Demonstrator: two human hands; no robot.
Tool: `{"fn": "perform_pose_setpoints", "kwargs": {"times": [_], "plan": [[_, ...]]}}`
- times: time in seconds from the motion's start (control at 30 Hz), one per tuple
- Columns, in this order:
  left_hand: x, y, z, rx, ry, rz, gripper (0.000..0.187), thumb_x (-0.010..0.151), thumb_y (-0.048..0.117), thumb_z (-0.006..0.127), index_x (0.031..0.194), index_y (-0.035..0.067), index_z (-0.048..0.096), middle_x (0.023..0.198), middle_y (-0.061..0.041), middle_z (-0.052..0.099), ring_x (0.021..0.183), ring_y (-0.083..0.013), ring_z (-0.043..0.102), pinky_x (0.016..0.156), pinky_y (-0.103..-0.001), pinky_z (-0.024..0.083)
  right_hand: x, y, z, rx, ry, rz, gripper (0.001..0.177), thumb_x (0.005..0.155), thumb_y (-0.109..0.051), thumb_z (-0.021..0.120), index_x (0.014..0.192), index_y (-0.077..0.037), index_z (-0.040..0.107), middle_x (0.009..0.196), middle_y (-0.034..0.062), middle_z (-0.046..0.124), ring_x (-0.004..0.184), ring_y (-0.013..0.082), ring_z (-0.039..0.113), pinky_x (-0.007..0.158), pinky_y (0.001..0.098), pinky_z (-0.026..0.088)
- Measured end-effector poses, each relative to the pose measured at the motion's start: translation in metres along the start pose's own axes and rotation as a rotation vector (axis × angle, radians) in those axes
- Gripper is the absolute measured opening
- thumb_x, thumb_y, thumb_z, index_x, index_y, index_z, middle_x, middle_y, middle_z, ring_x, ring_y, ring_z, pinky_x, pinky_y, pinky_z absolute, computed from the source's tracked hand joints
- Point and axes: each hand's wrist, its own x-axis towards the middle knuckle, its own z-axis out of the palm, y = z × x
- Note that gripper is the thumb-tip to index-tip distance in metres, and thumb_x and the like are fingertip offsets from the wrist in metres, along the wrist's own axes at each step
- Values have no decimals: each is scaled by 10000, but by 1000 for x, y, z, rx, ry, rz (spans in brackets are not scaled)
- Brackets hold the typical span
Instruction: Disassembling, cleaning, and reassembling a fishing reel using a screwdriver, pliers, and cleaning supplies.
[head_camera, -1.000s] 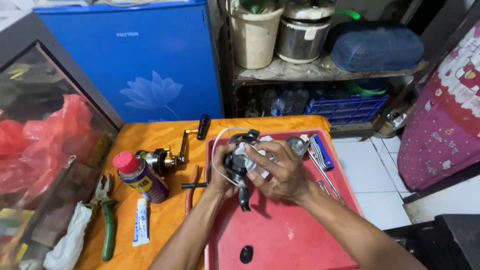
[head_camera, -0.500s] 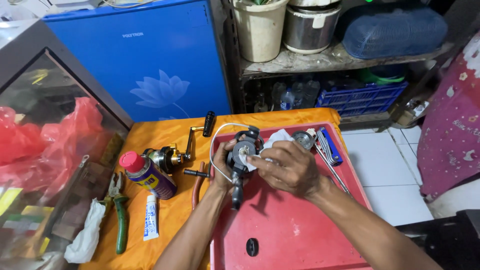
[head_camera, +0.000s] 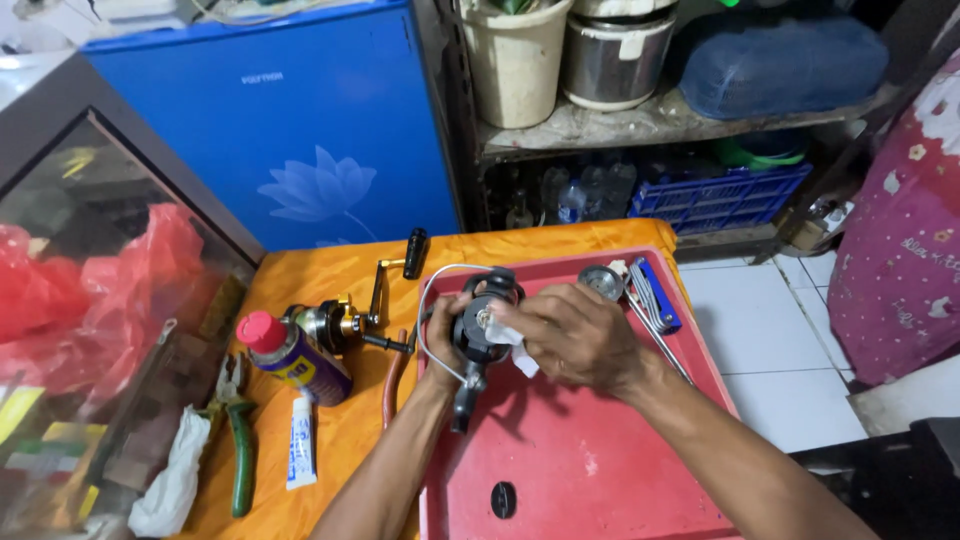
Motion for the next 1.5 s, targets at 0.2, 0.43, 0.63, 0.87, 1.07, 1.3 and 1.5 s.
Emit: {"fn": "perform_pose_setpoints", "kwargs": {"times": [0.2, 0.43, 0.63, 0.87, 1.07, 1.3, 1.5], "plan": [[12, -12, -20, -32, -120, -18, 233, 869, 304, 602, 964, 92, 603, 622, -101, 607, 497, -226, 642, 402, -328, 565, 7, -2, -15, 167, 227, 140, 82, 848, -87, 742, 915, -113, 781, 904, 77, 771, 725, 255, 702, 654, 362, 596], [-19, -4, 18, -109, -78, 14, 149, 851, 201, 624, 897, 62, 595, 707, -88, 601, 617, -200, 580, 593, -299, 555, 5, -13, -5, -64, 15, 75, 349, 1008, -393, 547, 1231, -215, 746, 1208, -7, 665, 1062, 219, 527, 941, 359, 449], [-18, -4, 14, 65, -41, 126, 111, 909, 174, 592, 865, 72, 587, 717, -61, 533, 669, -150, 518, 646, -234, 498, 14, -16, -11, -193, -73, 61, 468, 1021, -471, 463, 1369, -248, 685, 1217, 11, 580, 1086, 224, 465, 969, 361, 384], [4, -7, -19, -90, -147, -135, 299, 883, 312, 596, 1040, 57, 604, 721, -35, 523, 654, -168, 552, 510, -356, 542, 8, -15, -13, -219, -3, -32, 335, 1005, -430, 637, 1234, -221, 764, 1006, 0, 630, 922, 212, 556, 823, 351, 486], [30, -20, -37, -96, -218, -120, 306, 883, 327, 570, 989, 40, 580, 659, -87, 501, 592, -204, 554, 474, -343, 560, 7, -19, -16, -164, 80, -99, 245, 903, -344, 801, 1084, -178, 804, 874, -20, 640, 828, 193, 593, 716, 341, 520], [-4, -3, 13, -2, -57, -81, 343, 878, 365, 590, 973, 48, 679, 611, -81, 598, 500, -166, 626, 417, -312, 592, -10, -17, -10, -86, 39, -88, 121, 950, -260, 729, 864, -201, 792, 825, -39, 645, 835, 182, 622, 709, 329, 544], [1, -1, 5, 31, -41, -27, 338, 843, 377, 598, 950, 70, 690, 595, -91, 619, 450, -184, 585, 345, -297, 520, -2, -8, -17, -60, 48, -88, 65, 914, -236, 776, 889, -180, 796, 868, -4, 673, 823, 207, 613, 693, 352, 531]]}}
